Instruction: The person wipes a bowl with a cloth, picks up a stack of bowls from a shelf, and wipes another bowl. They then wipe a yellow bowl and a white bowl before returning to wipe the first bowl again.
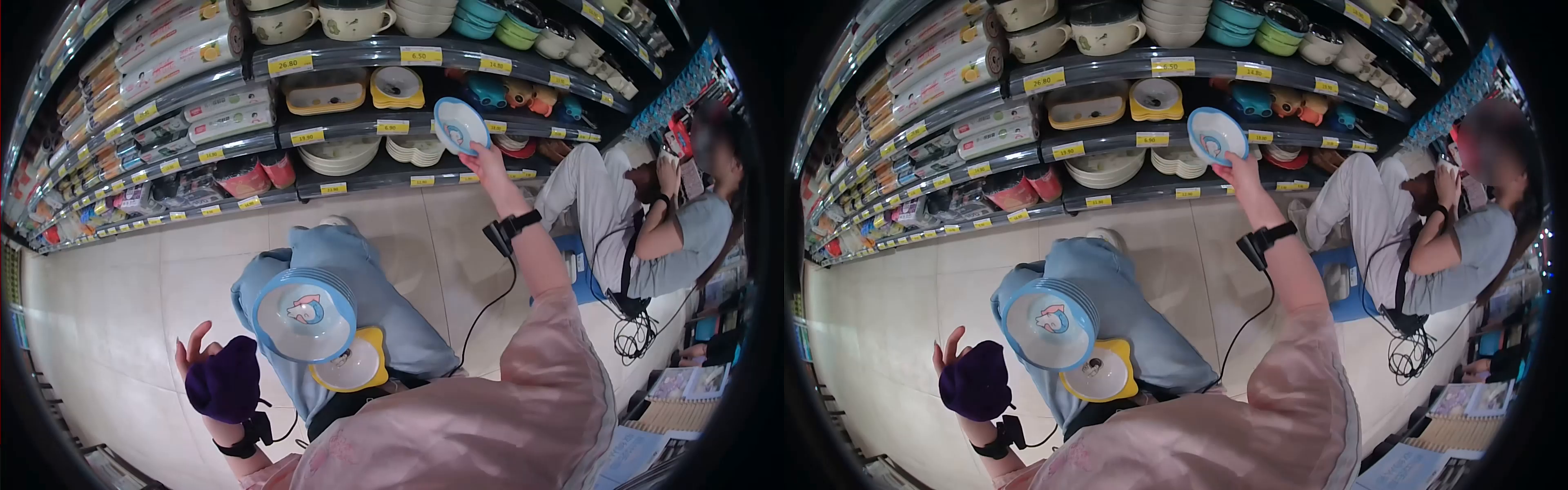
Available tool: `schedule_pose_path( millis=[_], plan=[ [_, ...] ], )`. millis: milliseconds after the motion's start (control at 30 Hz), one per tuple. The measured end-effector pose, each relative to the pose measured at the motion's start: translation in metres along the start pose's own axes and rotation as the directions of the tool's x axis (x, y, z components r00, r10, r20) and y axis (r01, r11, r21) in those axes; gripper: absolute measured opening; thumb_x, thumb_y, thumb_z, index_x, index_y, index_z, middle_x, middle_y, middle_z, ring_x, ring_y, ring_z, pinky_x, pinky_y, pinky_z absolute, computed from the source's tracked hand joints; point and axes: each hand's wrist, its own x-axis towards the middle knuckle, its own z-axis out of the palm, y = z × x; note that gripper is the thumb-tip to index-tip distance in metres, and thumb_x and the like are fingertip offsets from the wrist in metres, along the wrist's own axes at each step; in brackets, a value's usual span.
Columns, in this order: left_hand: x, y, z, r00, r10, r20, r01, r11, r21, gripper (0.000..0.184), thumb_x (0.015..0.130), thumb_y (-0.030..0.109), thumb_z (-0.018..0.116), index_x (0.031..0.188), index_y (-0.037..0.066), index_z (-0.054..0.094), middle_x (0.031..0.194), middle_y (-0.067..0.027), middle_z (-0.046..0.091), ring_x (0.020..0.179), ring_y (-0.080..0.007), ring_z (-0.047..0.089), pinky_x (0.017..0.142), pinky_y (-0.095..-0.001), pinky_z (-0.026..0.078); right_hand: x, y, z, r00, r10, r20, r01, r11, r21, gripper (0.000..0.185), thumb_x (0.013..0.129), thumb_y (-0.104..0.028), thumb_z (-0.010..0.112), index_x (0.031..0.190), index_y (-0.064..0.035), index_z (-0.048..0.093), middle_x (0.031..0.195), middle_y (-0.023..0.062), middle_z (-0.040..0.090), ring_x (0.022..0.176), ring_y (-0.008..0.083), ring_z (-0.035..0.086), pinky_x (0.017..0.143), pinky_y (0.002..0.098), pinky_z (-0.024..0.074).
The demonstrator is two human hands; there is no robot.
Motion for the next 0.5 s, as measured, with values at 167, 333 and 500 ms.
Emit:
schedule_pose_path(
  millis=[167, 333, 500],
  plan=[
    [0.001, 0.002, -0.003, 0.827, 0.436, 0.353, -0.404, 0.026, 0.914, 0.016, 0.068, 0.012, 0.049, 0.073, 0.006, 0.063, 0.08, -0.0046, 0.065, 0.1, -0.0261, 0.056, 0.1, -0.0371, 0.027, 0.119, 0.024, 0.028, 0.958, 0.051, -0.281, 0.03, 0.961, 0.276, 0.035, 0.077, 0.002, 0.058, 0.109, 0.0034, 0.044, 0.098, 0.0179, 0.054, 0.072, 0.0285, 0.061, 0.057, 0.0358, 0.057],
    [-0.003, 0.008, -0.02, 0.808, 0.38, 0.45, -0.444, -0.108, 0.889, 0.027, 0.09, 0.011, 0.037, 0.115, 0.0, 0.043, 0.108, -0.0121, 0.056, 0.086, -0.0175, 0.059, 0.088, -0.0289, 0.042, 0.188, 0.049, 0.033, 0.955, 0.015, -0.296, 0.102, 0.921, 0.375, 0.035, 0.078, 0.0, 0.06, 0.104, 0.0116, 0.04, 0.095, 0.0206, 0.053, 0.072, 0.0343, 0.061, 0.06, 0.0365, 0.0579],
    [-0.002, 0.007, -0.02, 0.962, -0.175, -0.208, 0.149, 0.979, -0.138, 0.044, 0.09, 0.036, 0.032, 0.109, 0.0, 0.049, 0.059, -0.0055, 0.054, 0.054, -0.0139, 0.053, 0.054, -0.0234, 0.044, 0.207, 0.05, 0.041, 0.966, 0.089, -0.245, 0.013, 0.923, 0.386, 0.034, 0.079, -0.001, 0.059, 0.104, 0.0113, 0.041, 0.091, 0.0204, 0.054, 0.074, 0.0359, 0.061, 0.063, 0.0344, 0.0583]
  ],
)
